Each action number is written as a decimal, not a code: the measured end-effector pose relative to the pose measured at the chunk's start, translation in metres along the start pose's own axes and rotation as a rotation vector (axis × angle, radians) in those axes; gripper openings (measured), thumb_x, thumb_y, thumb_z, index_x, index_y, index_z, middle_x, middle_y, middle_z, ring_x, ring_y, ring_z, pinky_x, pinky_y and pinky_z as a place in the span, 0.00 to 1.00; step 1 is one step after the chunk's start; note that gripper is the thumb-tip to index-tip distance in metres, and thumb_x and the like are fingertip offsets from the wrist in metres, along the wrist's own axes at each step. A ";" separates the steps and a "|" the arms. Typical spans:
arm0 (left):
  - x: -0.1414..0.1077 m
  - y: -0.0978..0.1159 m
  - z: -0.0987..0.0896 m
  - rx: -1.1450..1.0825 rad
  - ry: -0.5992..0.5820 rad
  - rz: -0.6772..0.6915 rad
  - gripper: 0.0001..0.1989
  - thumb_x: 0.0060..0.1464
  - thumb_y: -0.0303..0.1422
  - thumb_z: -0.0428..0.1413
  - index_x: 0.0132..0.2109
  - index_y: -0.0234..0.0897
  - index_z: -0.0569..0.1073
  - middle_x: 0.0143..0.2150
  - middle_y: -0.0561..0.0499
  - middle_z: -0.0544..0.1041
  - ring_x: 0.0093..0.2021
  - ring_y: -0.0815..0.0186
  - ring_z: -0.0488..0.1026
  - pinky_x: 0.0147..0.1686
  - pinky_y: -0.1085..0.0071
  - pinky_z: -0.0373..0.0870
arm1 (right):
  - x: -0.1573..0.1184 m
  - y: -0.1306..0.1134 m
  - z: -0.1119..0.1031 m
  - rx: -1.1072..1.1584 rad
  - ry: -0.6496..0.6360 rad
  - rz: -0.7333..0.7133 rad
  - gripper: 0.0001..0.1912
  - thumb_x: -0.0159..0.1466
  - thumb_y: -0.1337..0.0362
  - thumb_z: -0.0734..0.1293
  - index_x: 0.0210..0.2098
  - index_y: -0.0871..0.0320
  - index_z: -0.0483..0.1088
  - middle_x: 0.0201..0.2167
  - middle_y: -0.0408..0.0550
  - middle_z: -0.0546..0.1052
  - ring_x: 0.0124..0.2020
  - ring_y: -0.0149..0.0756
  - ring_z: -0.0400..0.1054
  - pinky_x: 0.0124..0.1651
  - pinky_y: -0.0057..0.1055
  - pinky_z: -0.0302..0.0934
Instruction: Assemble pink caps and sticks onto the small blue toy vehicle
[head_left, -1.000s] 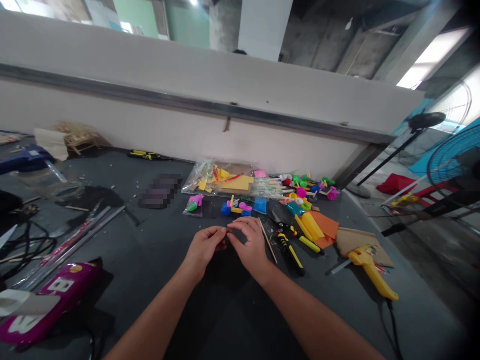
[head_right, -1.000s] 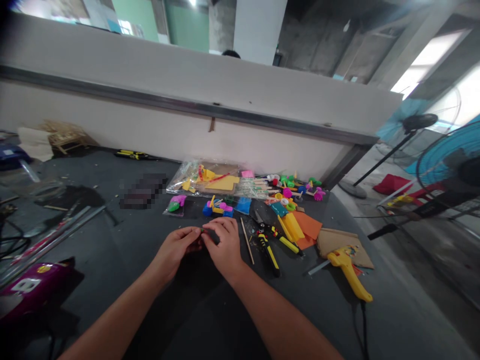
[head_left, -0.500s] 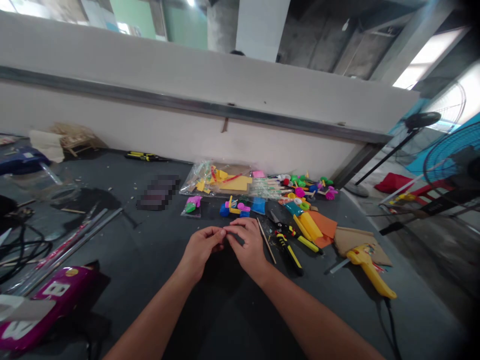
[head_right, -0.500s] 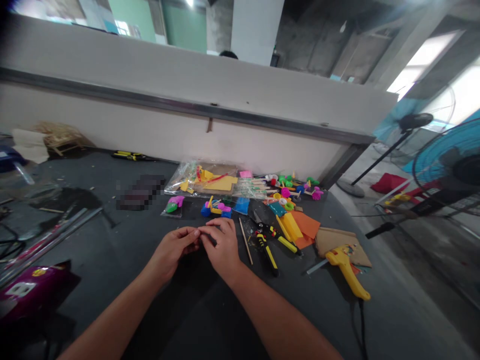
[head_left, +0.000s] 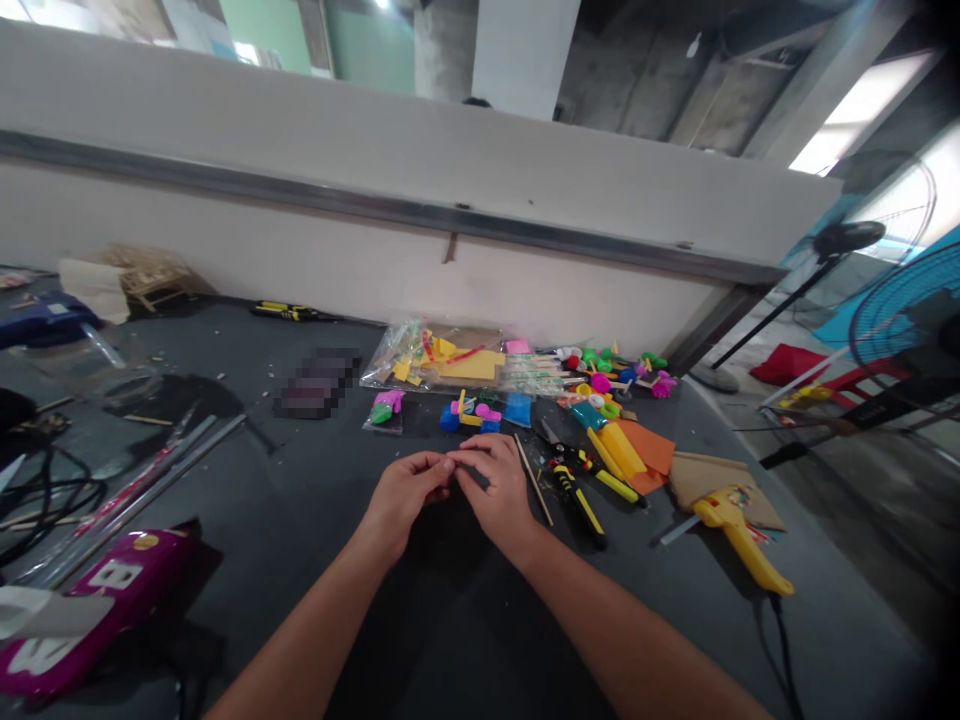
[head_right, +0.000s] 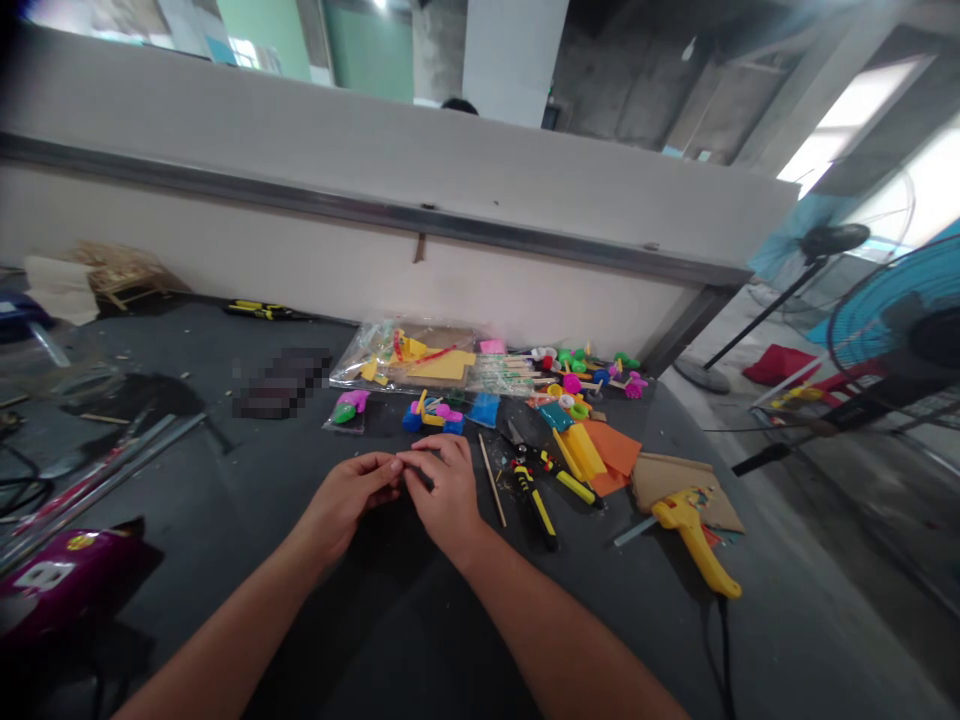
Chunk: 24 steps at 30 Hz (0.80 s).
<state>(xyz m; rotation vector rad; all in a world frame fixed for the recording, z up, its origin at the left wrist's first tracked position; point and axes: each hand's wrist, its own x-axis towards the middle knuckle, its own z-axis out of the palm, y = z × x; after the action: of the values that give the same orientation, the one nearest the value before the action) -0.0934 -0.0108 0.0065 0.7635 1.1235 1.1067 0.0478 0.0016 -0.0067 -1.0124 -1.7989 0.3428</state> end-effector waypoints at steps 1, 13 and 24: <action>0.000 0.000 0.000 -0.014 -0.002 -0.003 0.11 0.40 0.38 0.64 0.28 0.34 0.76 0.26 0.53 0.72 0.27 0.73 0.67 0.32 0.75 0.66 | 0.000 0.000 0.000 0.004 -0.003 0.002 0.10 0.58 0.70 0.66 0.38 0.51 0.74 0.38 0.46 0.73 0.44 0.37 0.64 0.48 0.38 0.61; 0.001 -0.004 -0.001 0.009 -0.030 -0.009 0.12 0.43 0.39 0.63 0.31 0.34 0.76 0.28 0.53 0.73 0.29 0.72 0.68 0.34 0.73 0.68 | -0.001 0.002 -0.001 -0.007 0.013 0.020 0.07 0.58 0.71 0.67 0.34 0.53 0.75 0.37 0.46 0.73 0.44 0.37 0.63 0.48 0.37 0.60; 0.001 -0.005 0.000 -0.037 -0.034 -0.060 0.13 0.43 0.39 0.62 0.31 0.32 0.77 0.29 0.50 0.74 0.28 0.71 0.69 0.33 0.73 0.69 | 0.000 0.000 -0.002 0.002 0.008 0.028 0.05 0.56 0.69 0.68 0.32 0.54 0.74 0.36 0.46 0.73 0.43 0.38 0.64 0.48 0.38 0.60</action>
<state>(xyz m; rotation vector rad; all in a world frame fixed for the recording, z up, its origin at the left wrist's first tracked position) -0.0916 -0.0114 0.0012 0.7131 1.0878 1.0570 0.0489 0.0015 -0.0056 -1.0366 -1.7787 0.3577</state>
